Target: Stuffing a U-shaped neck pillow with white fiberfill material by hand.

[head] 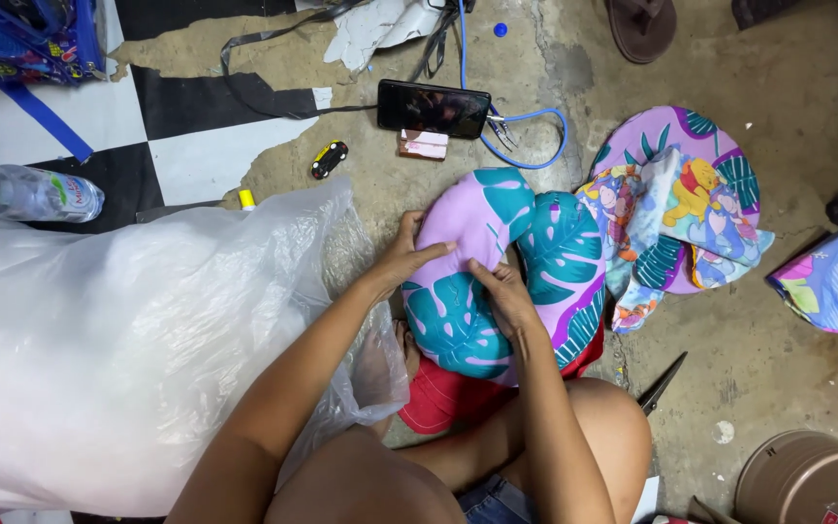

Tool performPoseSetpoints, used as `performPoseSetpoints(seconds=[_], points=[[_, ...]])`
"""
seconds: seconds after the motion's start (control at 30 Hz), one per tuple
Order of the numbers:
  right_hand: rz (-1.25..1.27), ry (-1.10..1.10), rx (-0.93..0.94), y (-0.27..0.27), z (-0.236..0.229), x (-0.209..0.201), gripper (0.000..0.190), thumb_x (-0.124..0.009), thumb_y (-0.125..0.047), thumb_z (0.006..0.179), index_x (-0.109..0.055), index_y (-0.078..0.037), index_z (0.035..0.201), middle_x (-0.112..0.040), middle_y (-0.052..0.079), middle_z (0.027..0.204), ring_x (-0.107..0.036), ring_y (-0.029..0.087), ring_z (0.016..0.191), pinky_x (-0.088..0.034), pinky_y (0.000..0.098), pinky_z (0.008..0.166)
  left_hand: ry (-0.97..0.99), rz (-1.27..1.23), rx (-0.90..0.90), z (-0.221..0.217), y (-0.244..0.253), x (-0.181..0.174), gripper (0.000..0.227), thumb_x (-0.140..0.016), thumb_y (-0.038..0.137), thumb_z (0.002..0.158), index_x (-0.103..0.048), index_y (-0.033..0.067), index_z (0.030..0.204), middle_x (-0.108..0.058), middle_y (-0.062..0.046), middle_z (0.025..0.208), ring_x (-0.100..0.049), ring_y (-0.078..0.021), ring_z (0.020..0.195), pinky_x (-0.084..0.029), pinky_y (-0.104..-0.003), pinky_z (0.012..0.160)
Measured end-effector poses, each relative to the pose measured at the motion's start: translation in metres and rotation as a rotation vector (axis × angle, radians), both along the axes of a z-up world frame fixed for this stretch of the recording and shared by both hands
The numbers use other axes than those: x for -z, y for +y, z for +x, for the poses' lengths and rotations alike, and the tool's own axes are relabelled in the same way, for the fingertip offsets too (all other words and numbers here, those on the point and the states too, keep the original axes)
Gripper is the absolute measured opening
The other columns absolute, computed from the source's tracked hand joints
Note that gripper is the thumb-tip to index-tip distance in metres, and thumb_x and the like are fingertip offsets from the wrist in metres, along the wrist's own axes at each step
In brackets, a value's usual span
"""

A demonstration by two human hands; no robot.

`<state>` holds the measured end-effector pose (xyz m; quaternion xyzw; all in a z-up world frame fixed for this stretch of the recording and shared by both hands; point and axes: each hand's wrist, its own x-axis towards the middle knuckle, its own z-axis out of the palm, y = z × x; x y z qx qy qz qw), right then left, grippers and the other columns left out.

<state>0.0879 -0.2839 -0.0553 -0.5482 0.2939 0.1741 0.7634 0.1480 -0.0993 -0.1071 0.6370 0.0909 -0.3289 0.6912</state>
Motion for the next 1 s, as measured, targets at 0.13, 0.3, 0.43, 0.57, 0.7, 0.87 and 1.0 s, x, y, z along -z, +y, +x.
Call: performPoseSetpoints(seconds=[0.13, 0.3, 0.43, 0.57, 0.7, 0.87, 1.0], points=[[0.161, -0.054, 0.145, 0.004, 0.007, -0.005, 0.01, -0.082, -0.012, 0.088, -0.08, -0.012, 0.099, -0.079, 0.003, 0.091, -0.075, 0.015, 0.086, -0.055, 0.0338, 0.09, -0.039, -0.003, 0.05, 0.004, -0.003, -0.041, 0.084, -0.076, 0.024, 0.09, -0.032, 0.0118, 0.16, -0.036, -0.024, 0.164, -0.03, -0.0419, 0.154, -0.028, -0.052, 0.126], [0.256, -0.095, 0.24, -0.007, -0.004, 0.026, 0.013, -0.078, -0.014, 0.093, -0.079, -0.01, 0.105, -0.079, 0.004, 0.096, -0.076, 0.019, 0.091, -0.056, 0.0368, 0.094, 0.013, -0.005, 0.02, -0.001, 0.0, -0.036, 0.095, -0.085, 0.044, 0.086, -0.036, 0.0106, 0.16, -0.04, -0.024, 0.162, -0.033, -0.0404, 0.153, -0.03, -0.051, 0.125], [0.078, -0.076, 0.017, 0.009, 0.009, -0.022, 0.006, -0.083, -0.016, 0.088, -0.081, -0.011, 0.09, -0.078, 0.003, 0.085, -0.074, 0.015, 0.083, -0.057, 0.0343, 0.087, 0.021, -0.007, 0.02, -0.001, -0.001, -0.05, 0.106, -0.086, 0.05, 0.084, -0.029, 0.0077, 0.162, -0.035, -0.027, 0.164, -0.03, -0.043, 0.154, -0.027, -0.055, 0.126], [-0.176, -0.087, -0.187, 0.01, 0.017, -0.02, 0.025, -0.085, -0.034, 0.09, -0.078, -0.01, 0.09, -0.073, 0.005, 0.076, -0.071, 0.017, 0.071, -0.057, 0.0327, 0.073, -0.033, 0.018, 0.015, -0.004, -0.006, -0.041, 0.106, -0.087, 0.047, 0.083, -0.028, 0.0089, 0.163, -0.039, -0.028, 0.161, -0.032, -0.0457, 0.153, -0.031, -0.055, 0.124], [-0.373, -0.048, -0.346, 0.007, 0.01, -0.002, 0.056, -0.081, -0.05, 0.09, -0.067, -0.003, 0.117, -0.068, 0.018, 0.09, -0.069, 0.032, 0.086, -0.054, 0.0458, 0.079, -0.104, 0.064, 0.05, -0.005, -0.011, -0.033, 0.104, -0.086, 0.047, 0.085, -0.028, 0.0067, 0.162, -0.041, -0.03, 0.159, -0.034, -0.0471, 0.151, -0.032, -0.057, 0.123], [-0.189, 0.001, -0.233, -0.003, -0.006, 0.091, 0.046, -0.09, -0.045, 0.084, -0.071, -0.005, 0.093, -0.068, 0.009, 0.077, -0.069, 0.023, 0.071, -0.055, 0.0336, 0.065, -0.203, 0.05, 0.097, -0.009, -0.013, -0.041, 0.1, -0.083, 0.024, 0.081, -0.028, 0.0034, 0.162, -0.039, -0.035, 0.159, -0.032, -0.0513, 0.15, -0.032, -0.061, 0.122], [-0.065, -0.052, -0.233, 0.007, 0.006, 0.032, 0.04, -0.087, -0.04, 0.086, -0.07, -0.005, 0.097, -0.066, 0.008, 0.092, -0.067, 0.025, 0.096, -0.054, 0.0379, 0.087, -0.188, 0.021, 0.136, -0.002, -0.012, -0.032, 0.114, -0.089, 0.035, 0.075, -0.023, 0.0081, 0.165, -0.035, -0.03, 0.163, -0.032, -0.046, 0.152, -0.031, -0.057, 0.125]])
